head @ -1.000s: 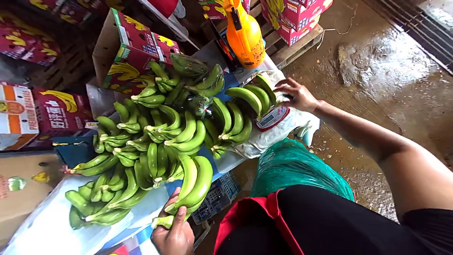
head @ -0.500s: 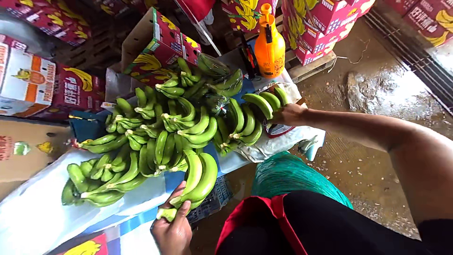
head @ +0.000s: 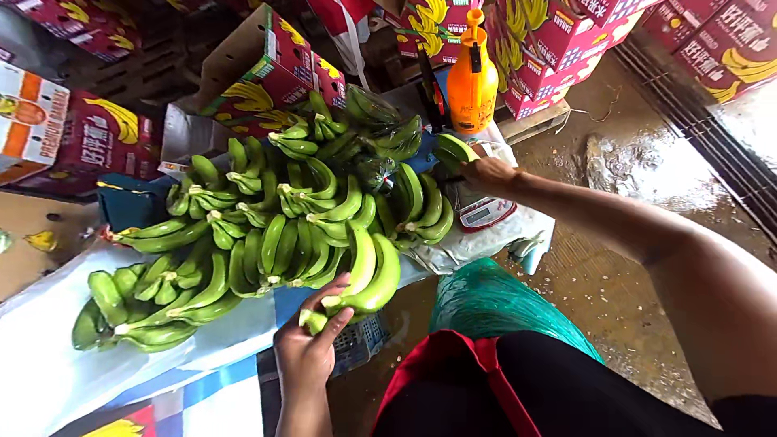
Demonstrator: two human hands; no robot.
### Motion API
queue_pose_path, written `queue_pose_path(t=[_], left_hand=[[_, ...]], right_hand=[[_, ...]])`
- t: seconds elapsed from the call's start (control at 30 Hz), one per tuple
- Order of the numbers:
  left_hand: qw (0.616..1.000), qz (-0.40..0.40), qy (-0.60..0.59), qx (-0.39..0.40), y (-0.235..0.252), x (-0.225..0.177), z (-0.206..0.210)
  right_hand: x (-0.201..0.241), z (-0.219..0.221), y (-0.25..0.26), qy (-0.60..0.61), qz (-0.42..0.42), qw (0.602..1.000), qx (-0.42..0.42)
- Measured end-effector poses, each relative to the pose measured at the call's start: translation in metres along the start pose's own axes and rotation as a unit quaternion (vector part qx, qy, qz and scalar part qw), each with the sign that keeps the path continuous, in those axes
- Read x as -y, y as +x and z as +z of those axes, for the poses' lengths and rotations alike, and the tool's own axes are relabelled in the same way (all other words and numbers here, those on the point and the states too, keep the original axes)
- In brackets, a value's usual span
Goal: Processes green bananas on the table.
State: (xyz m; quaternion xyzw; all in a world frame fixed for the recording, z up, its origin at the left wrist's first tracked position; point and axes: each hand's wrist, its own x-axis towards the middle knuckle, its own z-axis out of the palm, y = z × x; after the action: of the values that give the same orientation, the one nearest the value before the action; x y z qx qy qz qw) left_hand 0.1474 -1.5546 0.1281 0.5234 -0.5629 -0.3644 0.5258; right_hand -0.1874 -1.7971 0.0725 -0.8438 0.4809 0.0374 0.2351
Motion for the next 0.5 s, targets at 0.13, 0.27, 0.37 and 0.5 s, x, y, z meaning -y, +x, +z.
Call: queue_pose_path(t=[0.13, 0.27, 0.37, 0.5], left_hand=[[0.998, 0.018, -0.046, 0.048, 0.049, -0.004, 0.049], [0.996, 0.039, -0.054, 0.058, 0.089, 0.012, 0.129], [0.993, 0.086, -0.022, 0.075, 0.117, 0.051, 0.196], [0.992, 0.117, 0.017, 0.05, 0.134, 0.123, 0.268]], right_hand=[[-0.024, -0.014, 0.006, 0.043, -0.001, 0.998, -0.044], [-0.062, -0.047, -0.066, 0.187, 0.021, 0.969, -0.16], [-0.091, -0.055, -0.144, 0.246, 0.084, 0.946, -0.193], [-0.136, -0.038, -0.223, 0.232, 0.163, 0.939, -0.194]])
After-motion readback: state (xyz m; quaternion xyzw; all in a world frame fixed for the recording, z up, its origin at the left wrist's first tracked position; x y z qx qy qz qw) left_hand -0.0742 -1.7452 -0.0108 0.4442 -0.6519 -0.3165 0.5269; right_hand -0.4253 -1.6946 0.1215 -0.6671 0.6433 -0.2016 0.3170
